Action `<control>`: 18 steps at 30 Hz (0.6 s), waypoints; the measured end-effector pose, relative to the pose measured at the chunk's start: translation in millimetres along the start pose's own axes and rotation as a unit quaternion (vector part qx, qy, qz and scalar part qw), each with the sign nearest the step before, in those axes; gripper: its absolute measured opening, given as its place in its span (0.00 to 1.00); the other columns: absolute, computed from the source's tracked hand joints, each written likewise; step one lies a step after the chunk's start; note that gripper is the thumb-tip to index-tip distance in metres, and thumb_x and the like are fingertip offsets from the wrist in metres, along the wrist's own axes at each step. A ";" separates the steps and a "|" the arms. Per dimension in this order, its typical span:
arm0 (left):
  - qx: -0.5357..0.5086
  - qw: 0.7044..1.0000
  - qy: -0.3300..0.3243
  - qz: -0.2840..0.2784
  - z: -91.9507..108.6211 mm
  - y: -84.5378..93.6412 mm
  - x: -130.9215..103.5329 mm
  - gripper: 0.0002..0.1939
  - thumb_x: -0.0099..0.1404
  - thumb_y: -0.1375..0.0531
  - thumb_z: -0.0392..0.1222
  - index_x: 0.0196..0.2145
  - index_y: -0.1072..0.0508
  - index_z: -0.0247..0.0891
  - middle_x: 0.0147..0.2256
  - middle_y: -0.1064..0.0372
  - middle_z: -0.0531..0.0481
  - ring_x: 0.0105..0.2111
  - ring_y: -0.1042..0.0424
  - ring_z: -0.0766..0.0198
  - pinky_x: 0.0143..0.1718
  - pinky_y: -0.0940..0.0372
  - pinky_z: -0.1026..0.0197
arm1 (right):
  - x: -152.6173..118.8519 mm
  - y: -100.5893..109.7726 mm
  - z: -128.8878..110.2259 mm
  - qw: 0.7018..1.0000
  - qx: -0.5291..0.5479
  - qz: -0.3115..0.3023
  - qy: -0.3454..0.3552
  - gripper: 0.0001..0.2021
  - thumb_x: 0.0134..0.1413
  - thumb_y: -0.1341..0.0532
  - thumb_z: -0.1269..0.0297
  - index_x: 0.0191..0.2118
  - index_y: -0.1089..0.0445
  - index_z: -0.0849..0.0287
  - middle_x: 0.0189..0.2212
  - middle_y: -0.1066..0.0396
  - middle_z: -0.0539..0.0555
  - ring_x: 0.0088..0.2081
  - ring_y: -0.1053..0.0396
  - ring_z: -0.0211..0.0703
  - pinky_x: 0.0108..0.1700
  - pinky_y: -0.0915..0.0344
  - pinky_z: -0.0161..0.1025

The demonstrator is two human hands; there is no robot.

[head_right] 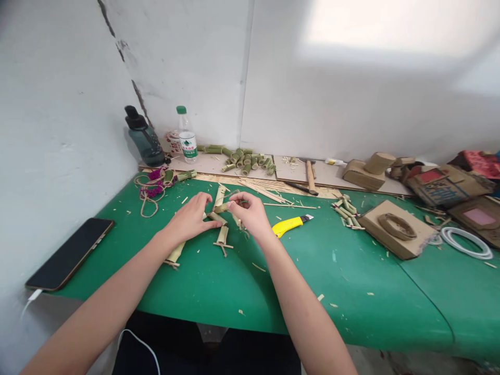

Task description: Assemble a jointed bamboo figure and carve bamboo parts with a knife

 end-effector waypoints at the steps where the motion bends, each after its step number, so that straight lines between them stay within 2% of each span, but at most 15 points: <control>1: -0.002 1.000 0.001 0.007 0.6 -1.6 0.7 0.27 0.60 0.32 0.58 0.47 0.38 0.42 0.47 0.34 0.44 0.51 0.32 0.46 0.47 0.36 0.50 | -2.5 -6.4 -1.9 1.000 0.026 -0.007 0.000 0.17 0.48 0.31 0.51 0.38 0.28 0.58 0.32 0.26 0.52 0.31 0.30 0.41 0.32 0.36 0.35; 4: -0.070 0.997 0.008 0.012 -3.0 -3.3 2.6 0.24 0.61 0.32 0.52 0.47 0.39 0.42 0.45 0.33 0.46 0.47 0.31 0.50 0.45 0.35 0.52 | -11.3 -26.4 -6.5 0.997 0.071 -0.033 0.004 0.19 0.48 0.30 0.50 0.40 0.27 0.57 0.35 0.26 0.53 0.35 0.28 0.42 0.35 0.32 0.37; 7: -0.200 0.979 0.009 -0.029 -11.5 -2.1 3.6 0.19 0.62 0.36 0.43 0.48 0.38 0.42 0.42 0.32 0.50 0.40 0.30 0.59 0.42 0.34 0.57 | -20.2 -42.2 -12.3 0.993 0.078 -0.081 0.021 0.19 0.50 0.30 0.48 0.41 0.25 0.57 0.37 0.24 0.54 0.39 0.27 0.44 0.39 0.30 0.37; 10: -0.284 0.956 0.001 -0.078 -17.8 1.9 3.2 0.15 0.62 0.41 0.37 0.47 0.34 0.41 0.43 0.30 0.50 0.42 0.30 0.60 0.41 0.33 0.59 | -31.5 -60.3 -15.7 0.974 0.067 -0.214 0.007 0.17 0.57 0.34 0.48 0.40 0.22 0.57 0.38 0.23 0.55 0.40 0.26 0.44 0.39 0.28 0.37; 12: -0.290 0.953 0.008 -0.081 -21.0 5.4 3.1 0.13 0.62 0.44 0.35 0.45 0.30 0.41 0.44 0.29 0.49 0.44 0.29 0.60 0.44 0.33 0.58 | -38.9 -68.0 -15.2 0.954 0.048 -0.296 -0.005 0.14 0.60 0.36 0.52 0.40 0.21 0.58 0.36 0.22 0.54 0.39 0.26 0.43 0.39 0.28 0.37; 13: -0.280 0.957 0.014 -0.077 -21.8 6.5 3.1 0.13 0.63 0.45 0.35 0.45 0.29 0.41 0.45 0.28 0.49 0.45 0.28 0.59 0.46 0.33 0.58 | -40.3 -68.7 -13.9 0.949 0.032 -0.314 -0.006 0.12 0.61 0.36 0.55 0.40 0.21 0.58 0.35 0.22 0.54 0.37 0.26 0.42 0.38 0.28 0.37; 15: -0.244 0.967 0.020 -0.071 -19.9 6.7 2.6 0.12 0.66 0.44 0.39 0.46 0.27 0.42 0.47 0.28 0.49 0.46 0.28 0.58 0.48 0.33 0.56 | -36.3 -63.0 -9.7 0.956 -0.025 -0.292 0.006 0.09 0.62 0.39 0.63 0.40 0.21 0.58 0.32 0.23 0.52 0.34 0.26 0.41 0.36 0.31 0.36; 18: -0.197 0.976 0.006 -0.087 -11.9 2.7 0.5 0.15 0.67 0.41 0.47 0.49 0.25 0.44 0.49 0.31 0.48 0.46 0.28 0.57 0.49 0.33 0.55 | -24.1 -44.0 -5.9 0.966 -0.190 -0.167 0.063 0.09 0.61 0.40 0.69 0.41 0.21 0.57 0.36 0.22 0.53 0.36 0.27 0.41 0.38 0.35 0.37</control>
Point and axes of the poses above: each hand's wrist, its own x-axis towards the middle knuckle, its own y-axis out of the back of the hand, z = x × y, the point moved 7 cm from there along x, towards the middle knuckle
